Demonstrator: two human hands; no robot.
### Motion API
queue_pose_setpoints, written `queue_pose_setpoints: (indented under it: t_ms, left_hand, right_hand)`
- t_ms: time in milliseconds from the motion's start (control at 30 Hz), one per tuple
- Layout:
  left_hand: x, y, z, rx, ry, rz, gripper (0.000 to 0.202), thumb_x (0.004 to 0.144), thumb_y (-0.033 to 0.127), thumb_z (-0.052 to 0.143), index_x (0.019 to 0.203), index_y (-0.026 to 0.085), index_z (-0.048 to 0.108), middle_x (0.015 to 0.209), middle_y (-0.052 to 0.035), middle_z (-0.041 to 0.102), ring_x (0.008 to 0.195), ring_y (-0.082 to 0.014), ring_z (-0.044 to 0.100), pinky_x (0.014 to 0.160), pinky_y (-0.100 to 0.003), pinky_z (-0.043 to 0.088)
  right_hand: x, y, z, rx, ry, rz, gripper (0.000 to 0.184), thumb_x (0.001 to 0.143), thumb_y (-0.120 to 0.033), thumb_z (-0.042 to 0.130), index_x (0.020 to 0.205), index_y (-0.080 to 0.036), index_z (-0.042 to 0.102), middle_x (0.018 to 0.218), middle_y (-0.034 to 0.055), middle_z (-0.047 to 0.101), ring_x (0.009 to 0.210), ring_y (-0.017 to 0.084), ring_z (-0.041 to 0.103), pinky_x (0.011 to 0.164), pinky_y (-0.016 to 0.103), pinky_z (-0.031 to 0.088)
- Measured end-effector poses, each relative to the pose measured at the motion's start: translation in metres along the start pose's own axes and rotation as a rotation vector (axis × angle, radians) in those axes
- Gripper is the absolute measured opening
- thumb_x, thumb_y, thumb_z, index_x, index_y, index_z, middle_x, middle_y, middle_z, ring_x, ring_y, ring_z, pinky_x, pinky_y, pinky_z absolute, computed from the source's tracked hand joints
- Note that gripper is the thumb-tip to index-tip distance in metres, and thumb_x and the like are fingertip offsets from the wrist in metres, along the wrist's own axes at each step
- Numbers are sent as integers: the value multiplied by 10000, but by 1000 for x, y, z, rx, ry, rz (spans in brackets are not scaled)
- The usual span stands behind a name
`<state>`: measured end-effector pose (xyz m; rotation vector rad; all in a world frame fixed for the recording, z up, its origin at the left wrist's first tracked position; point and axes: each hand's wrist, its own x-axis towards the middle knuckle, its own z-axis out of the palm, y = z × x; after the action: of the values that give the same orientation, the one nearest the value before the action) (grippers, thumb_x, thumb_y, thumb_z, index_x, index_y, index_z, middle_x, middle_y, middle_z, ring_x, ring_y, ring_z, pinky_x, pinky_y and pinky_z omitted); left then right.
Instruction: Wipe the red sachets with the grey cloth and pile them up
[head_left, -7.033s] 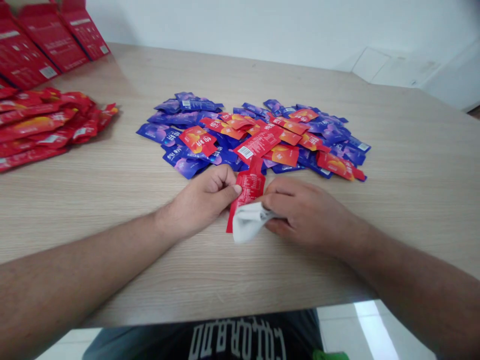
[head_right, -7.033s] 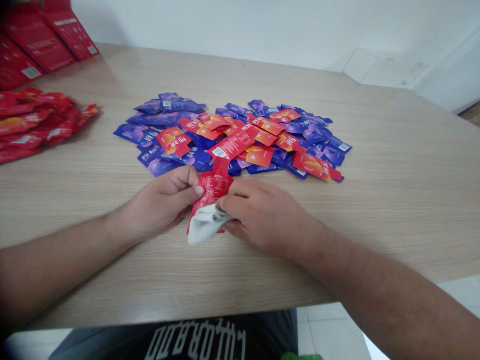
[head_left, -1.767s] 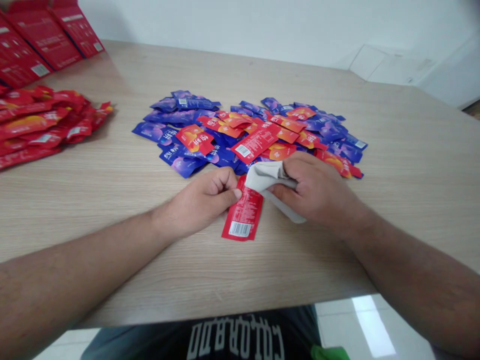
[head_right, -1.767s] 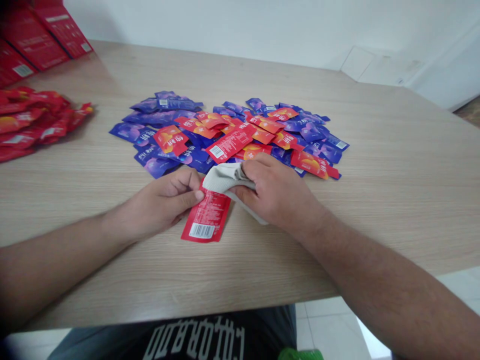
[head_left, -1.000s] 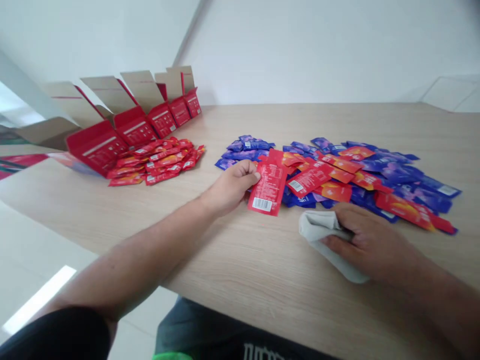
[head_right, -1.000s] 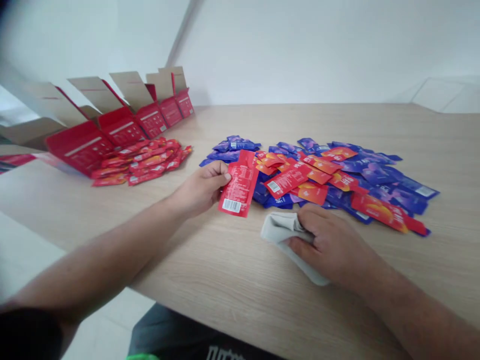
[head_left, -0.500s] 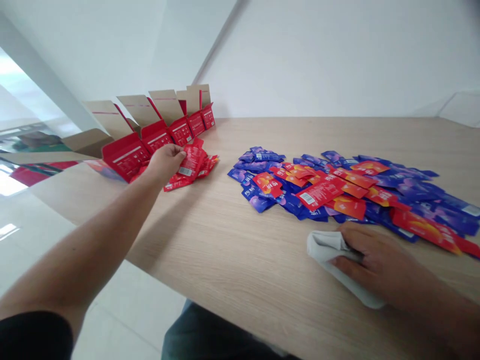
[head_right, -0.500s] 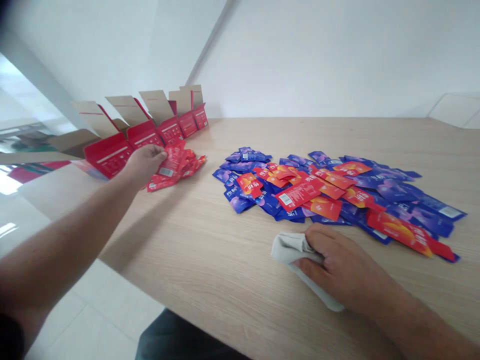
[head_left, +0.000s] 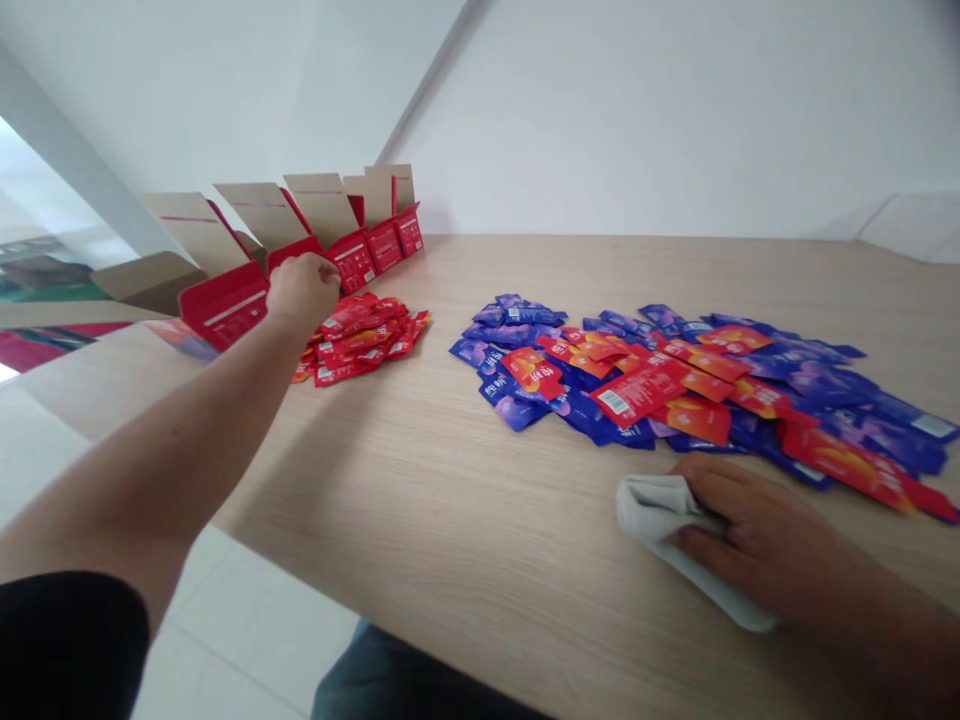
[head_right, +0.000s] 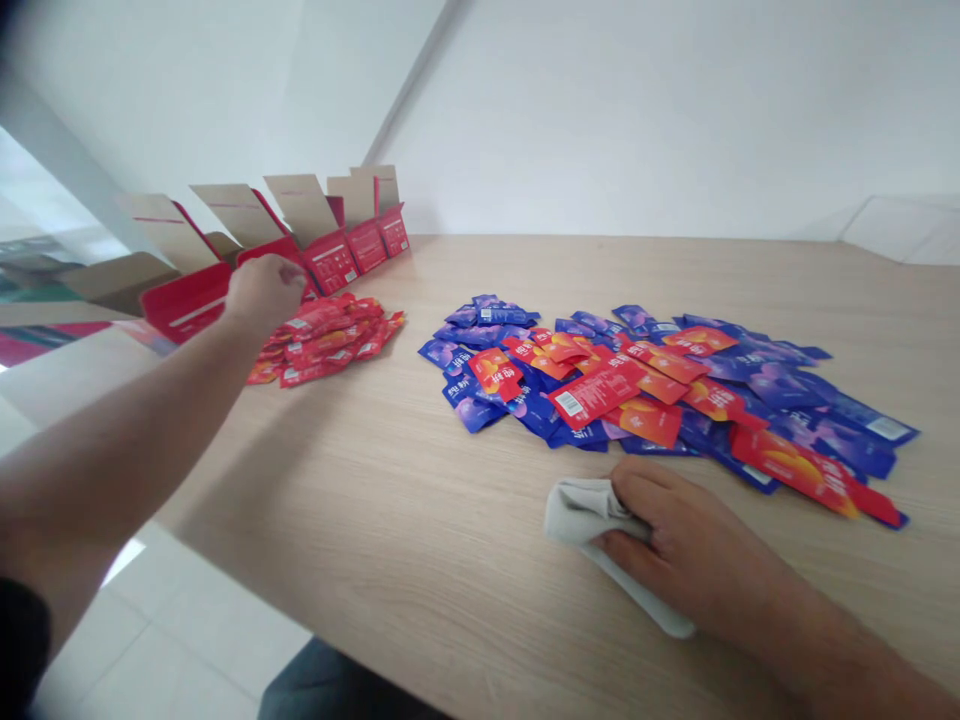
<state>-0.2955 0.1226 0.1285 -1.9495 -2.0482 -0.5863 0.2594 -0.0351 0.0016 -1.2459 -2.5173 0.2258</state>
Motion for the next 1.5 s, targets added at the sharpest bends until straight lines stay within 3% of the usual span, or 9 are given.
queue_pose_setpoints:
  t_ms: [233, 433, 567, 700, 900, 1067, 1333, 1400, 1500]
  left_hand:
    - [-39, 94, 37, -220, -112, 68, 254, 959, 361, 622, 1092, 169, 723, 890, -29, 739, 782, -175, 622, 701, -275, 466]
    - [-79, 184, 68, -242, -249, 670, 278, 959, 218, 523, 1137, 173, 732, 1173, -131, 750, 1160, -278, 668, 1035, -394, 509]
    - [-96, 220, 79, -203, -200, 684, 427, 998, 462, 574, 1266, 146, 676, 1310, -178, 691, 1244, -326, 636, 1088, -446, 492]
    - [-95, 231, 93, -86, -237, 563, 662, 937, 611, 630, 1391, 130, 592, 1414, -212, 636, 1295, -351, 630, 1078, -435, 499]
    - [-92, 230, 96, 19, -270, 551, 453, 1004, 524, 517, 1183, 134, 662, 1118, -180, 763, 994, -316, 742, 814, -379, 542]
    - [-91, 224, 87, 99, -241, 600, 386, 1052, 380, 413, 1081, 129, 706, 1050, -190, 766, 975, -313, 743, 800, -378, 519]
    - [-83, 212, 30, 117, 70, 416, 430, 1082, 388, 345, 1092, 141, 697, 1043, -186, 753, 979, -333, 717, 754, -371, 458]
    - [-93, 220, 12, -17, 31, 422, 383, 1060, 407, 398, 1041, 162, 691, 970, -141, 744, 887, -296, 693, 727, -354, 435]
    - [-113, 236, 2, -307, -216, 497, 318, 1038, 396, 445, 889, 194, 641, 790, -49, 679, 716, -205, 613, 678, -311, 393]
  right_hand:
    - [11, -17, -12, 33, -17, -23, 66, 899, -270, 678, 876, -222, 637, 950, 76, 710, 855, 236, 689, 764, 347, 549]
    - [14, -19, -12, -19, 4, -62, 93, 901, -279, 693, 884, -216, 627, 888, 49, 672, 820, 222, 637, 761, 334, 491]
    - [16, -21, -13, -6, 5, -68, 111, 909, -276, 695, 869, -211, 614, 896, 49, 666, 839, 221, 625, 764, 327, 469]
    - [17, -22, -14, 22, -2, -95, 126, 911, -271, 691, 863, -202, 596, 908, 51, 650, 842, 216, 611, 759, 321, 455]
    - [17, -26, -16, 61, 0, -110, 126, 894, -259, 706, 865, -194, 601, 901, 50, 639, 825, 209, 588, 741, 313, 436]
    - [17, -27, -16, 90, -13, -110, 120, 891, -255, 708, 864, -197, 606, 916, 49, 647, 829, 204, 586, 744, 312, 432]
    - [17, -27, -19, 116, -10, -68, 152, 893, -270, 716, 851, -194, 590, 893, 36, 625, 815, 197, 570, 740, 319, 422]
    - [16, -27, -23, 203, -10, -38, 180, 901, -314, 728, 855, -191, 605, 899, 33, 620, 820, 197, 573, 740, 324, 429]
    - [14, -27, -26, 463, -17, -47, 224, 939, -410, 718, 943, -190, 680, 1028, 56, 632, 926, 215, 614, 782, 330, 479]
